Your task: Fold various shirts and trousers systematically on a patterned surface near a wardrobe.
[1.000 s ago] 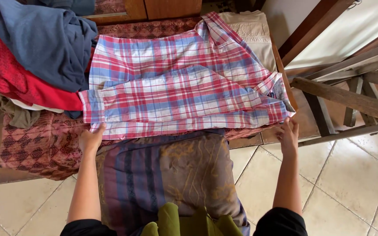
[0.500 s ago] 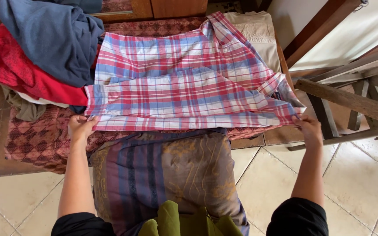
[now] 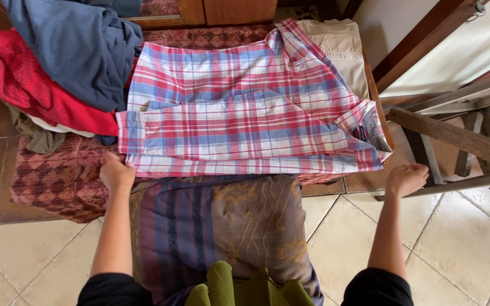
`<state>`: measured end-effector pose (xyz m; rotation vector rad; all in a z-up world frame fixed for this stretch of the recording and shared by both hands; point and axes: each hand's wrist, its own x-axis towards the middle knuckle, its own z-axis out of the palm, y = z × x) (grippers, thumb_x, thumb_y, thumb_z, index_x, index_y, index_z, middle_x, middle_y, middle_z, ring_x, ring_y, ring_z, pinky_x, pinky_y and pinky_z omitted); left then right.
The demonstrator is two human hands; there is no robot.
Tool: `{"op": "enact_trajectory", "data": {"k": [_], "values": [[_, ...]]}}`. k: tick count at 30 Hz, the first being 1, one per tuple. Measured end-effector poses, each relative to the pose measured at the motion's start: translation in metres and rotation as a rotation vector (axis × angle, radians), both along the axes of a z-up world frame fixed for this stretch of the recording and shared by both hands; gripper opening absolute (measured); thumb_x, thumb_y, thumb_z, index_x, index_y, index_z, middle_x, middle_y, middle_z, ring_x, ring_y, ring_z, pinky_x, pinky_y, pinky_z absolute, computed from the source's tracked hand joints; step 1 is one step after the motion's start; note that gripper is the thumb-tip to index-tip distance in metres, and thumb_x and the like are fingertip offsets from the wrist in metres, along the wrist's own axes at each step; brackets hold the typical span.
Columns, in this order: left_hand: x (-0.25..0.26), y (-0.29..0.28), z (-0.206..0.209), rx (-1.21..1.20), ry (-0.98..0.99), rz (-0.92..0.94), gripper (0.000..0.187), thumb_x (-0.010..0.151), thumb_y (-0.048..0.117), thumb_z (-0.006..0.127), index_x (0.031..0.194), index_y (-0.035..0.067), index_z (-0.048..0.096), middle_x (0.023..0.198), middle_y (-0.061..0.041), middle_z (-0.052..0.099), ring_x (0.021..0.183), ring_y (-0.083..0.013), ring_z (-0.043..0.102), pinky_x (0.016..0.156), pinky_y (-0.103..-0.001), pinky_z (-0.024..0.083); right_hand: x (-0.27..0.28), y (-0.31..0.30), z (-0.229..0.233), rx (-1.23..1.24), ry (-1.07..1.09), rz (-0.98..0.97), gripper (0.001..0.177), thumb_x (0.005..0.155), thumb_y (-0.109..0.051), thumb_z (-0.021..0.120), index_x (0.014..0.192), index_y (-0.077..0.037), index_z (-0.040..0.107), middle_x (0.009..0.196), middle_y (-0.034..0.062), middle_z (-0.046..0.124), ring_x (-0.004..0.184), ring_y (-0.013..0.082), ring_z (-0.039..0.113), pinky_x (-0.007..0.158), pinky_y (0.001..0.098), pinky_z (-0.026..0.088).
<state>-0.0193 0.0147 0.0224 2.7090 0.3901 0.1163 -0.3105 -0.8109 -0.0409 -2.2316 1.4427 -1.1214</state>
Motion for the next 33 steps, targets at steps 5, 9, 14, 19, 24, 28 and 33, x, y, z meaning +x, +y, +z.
{"op": "enact_trajectory", "data": {"k": [5, 9, 14, 19, 24, 28, 33], "values": [[-0.006, -0.123, 0.046, 0.085, -0.182, -0.267, 0.069, 0.096, 0.032, 0.068, 0.153, 0.002, 0.044, 0.170, -0.021, 0.023, 0.154, -0.0414, 0.031, 0.122, -0.061, 0.026, 0.081, 0.134, 0.051, -0.165, 0.083, 0.394, 0.050, 0.086, 0.005, 0.070, 0.134, -0.001, 0.055, 0.132, 0.0206, 0.056, 0.126, 0.0386, 0.054, 0.101, 0.0552, 0.046], [-0.009, -0.195, 0.021, 0.077, -0.269, -0.603, 0.066, 0.107, 0.053, 0.045, 0.161, 0.016, 0.037, 0.171, -0.015, 0.027, 0.157, -0.0335, 0.019, 0.124, -0.065, 0.010, 0.151, 0.265, 0.073, -0.203, 0.208, 0.923, 0.059, 0.092, -0.021, 0.064, 0.145, -0.003, 0.045, 0.161, 0.0291, 0.037, 0.147, 0.0477, 0.031, 0.114, 0.0640, 0.028], [-0.014, -0.190, -0.002, 0.136, -0.191, -0.702, 0.063, 0.104, 0.058, 0.033, 0.161, 0.030, 0.036, 0.170, -0.008, 0.025, 0.158, -0.0322, 0.019, 0.126, -0.055, 0.009, 0.107, 0.212, 0.056, -0.236, 0.357, 0.990, 0.048, 0.104, -0.029, 0.048, 0.152, -0.024, 0.047, 0.164, 0.0161, 0.037, 0.153, 0.0377, 0.031, 0.125, 0.0596, 0.024], [-0.013, -0.186, -0.003, 0.114, -0.181, -0.730, 0.063, 0.106, 0.060, 0.030, 0.162, 0.031, 0.033, 0.172, -0.006, 0.022, 0.158, -0.0291, 0.016, 0.127, -0.053, 0.008, 0.047, 0.128, 0.070, 0.057, 0.699, 0.542, 0.055, 0.112, -0.046, 0.025, 0.164, -0.028, 0.032, 0.174, 0.0088, 0.017, 0.161, 0.0291, 0.008, 0.129, 0.0635, 0.001], [-0.025, -0.141, 0.006, 0.250, -0.032, -0.366, 0.076, 0.102, 0.065, 0.042, 0.163, 0.022, 0.028, 0.171, -0.015, 0.017, 0.158, -0.0355, 0.012, 0.117, -0.072, 0.005, 0.010, 0.103, 0.042, 0.157, 0.335, 0.381, 0.076, 0.101, -0.038, 0.049, 0.167, -0.015, 0.018, 0.174, 0.0198, 0.010, 0.158, 0.0450, 0.001, 0.121, 0.0710, -0.001], [-0.025, -0.085, -0.015, 0.125, -0.183, 0.000, 0.101, 0.091, 0.072, 0.059, 0.161, 0.005, 0.031, 0.168, -0.027, 0.022, 0.154, -0.0453, 0.018, 0.114, -0.072, 0.014, 0.004, 0.121, 0.032, 0.208, 0.208, 0.485, 0.086, 0.093, -0.031, 0.061, 0.168, -0.014, 0.022, 0.174, 0.0231, 0.014, 0.160, 0.0473, 0.005, 0.121, 0.0740, 0.002], [0.015, -0.048, -0.020, -0.302, -0.089, 0.294, 0.099, 0.074, 0.065, 0.081, 0.143, 0.003, 0.047, 0.149, -0.024, 0.047, 0.135, -0.0465, 0.043, 0.108, -0.068, 0.033, 0.016, 0.138, 0.037, 0.229, 0.126, 0.544, 0.079, 0.091, -0.022, 0.066, 0.163, -0.015, 0.034, 0.172, 0.0220, 0.026, 0.161, 0.0465, 0.014, 0.119, 0.0765, 0.007]]}}
